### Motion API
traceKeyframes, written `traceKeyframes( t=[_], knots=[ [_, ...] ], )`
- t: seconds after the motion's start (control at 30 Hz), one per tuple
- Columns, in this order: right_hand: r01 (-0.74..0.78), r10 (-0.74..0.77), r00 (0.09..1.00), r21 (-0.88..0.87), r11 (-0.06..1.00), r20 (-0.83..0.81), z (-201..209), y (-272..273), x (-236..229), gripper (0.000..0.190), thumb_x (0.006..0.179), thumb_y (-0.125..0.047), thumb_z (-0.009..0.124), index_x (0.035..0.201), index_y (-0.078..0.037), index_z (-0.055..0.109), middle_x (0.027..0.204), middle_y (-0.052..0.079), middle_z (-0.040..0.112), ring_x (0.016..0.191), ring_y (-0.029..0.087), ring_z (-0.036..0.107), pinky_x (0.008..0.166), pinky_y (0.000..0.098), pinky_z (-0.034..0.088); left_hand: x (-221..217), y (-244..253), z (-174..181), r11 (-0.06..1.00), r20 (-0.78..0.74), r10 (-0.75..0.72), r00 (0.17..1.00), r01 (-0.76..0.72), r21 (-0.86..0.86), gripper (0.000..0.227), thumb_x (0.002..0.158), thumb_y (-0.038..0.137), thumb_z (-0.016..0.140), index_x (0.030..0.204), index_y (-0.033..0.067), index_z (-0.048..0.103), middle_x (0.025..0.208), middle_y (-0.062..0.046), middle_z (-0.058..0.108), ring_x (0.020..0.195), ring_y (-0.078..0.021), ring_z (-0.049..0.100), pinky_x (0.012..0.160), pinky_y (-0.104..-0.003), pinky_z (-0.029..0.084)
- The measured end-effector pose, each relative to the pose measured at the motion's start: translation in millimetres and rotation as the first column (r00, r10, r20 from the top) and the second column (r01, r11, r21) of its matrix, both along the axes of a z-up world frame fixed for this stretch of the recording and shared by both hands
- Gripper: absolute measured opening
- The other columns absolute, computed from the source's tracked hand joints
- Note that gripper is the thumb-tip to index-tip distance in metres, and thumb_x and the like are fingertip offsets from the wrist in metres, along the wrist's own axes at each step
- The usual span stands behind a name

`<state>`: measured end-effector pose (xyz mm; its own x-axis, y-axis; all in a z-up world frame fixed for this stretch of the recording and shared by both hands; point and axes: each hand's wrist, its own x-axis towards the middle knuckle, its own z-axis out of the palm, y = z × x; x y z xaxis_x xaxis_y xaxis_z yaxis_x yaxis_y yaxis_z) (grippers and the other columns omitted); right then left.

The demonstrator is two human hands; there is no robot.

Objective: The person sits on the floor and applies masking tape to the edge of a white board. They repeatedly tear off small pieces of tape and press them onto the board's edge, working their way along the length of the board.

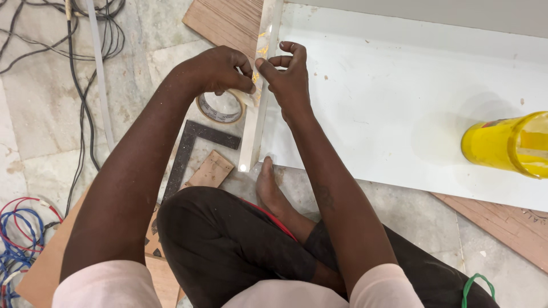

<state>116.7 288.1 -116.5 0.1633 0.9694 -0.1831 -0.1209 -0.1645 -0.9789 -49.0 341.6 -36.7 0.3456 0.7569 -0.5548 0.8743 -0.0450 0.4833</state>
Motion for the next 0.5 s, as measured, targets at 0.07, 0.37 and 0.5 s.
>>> traceKeyframes(
  t=[0.07, 0.37, 0.5],
  knots=[
    [0.0, 0.0, 1.0, 0.031, 1.0, -0.021, -4.3, -0.2, -0.4, 0.077, 0.081, -0.029, 0.081, 0.139, -0.001, 0.039, 0.109, 0.012, 0.065, 0.089, 0.018, 0.068, 0.065, 0.0308, 0.059, -0.8, 3.0, -4.1, 0.999, 0.014, 0.017, 1.0, -0.017, -0.048, 0.04, 0.071, 0.034, 0.085, 0.099, 0.0081, 0.074, 0.084, -0.007, 0.07, 0.063, -0.0171, 0.058, 0.057, -0.034, 0.051],
    [0.017, -0.016, 0.999, 0.036, 0.999, -0.029, -10.3, 0.6, -2.8, 0.083, 0.079, -0.032, 0.08, 0.143, -0.001, 0.036, 0.112, 0.013, 0.062, 0.09, 0.021, 0.068, 0.065, 0.0337, 0.058, -3.5, 12.3, -11.3, 0.989, 0.037, 0.05, 0.998, -0.045, -0.141, 0.039, 0.069, 0.032, 0.087, 0.097, 0.0087, 0.072, 0.084, -0.004, 0.067, 0.071, -0.015, 0.059, 0.06, -0.032, 0.05],
    [-0.041, 0.04, 0.996, -0.018, 0.999, -0.085, -12.7, 15.1, 13.5, 0.098, 0.077, -0.046, 0.081, 0.147, -0.001, 0.028, 0.114, 0.014, 0.062, 0.099, 0.023, 0.069, 0.072, 0.0388, 0.061, -2.0, 14.9, -7.8, 0.991, 0.073, 0.04, 0.997, -0.03, -0.128, 0.039, 0.069, 0.032, 0.087, 0.097, 0.0088, 0.072, 0.083, -0.002, 0.067, 0.069, -0.0145, 0.058, 0.059, -0.031, 0.051]
  ],
)
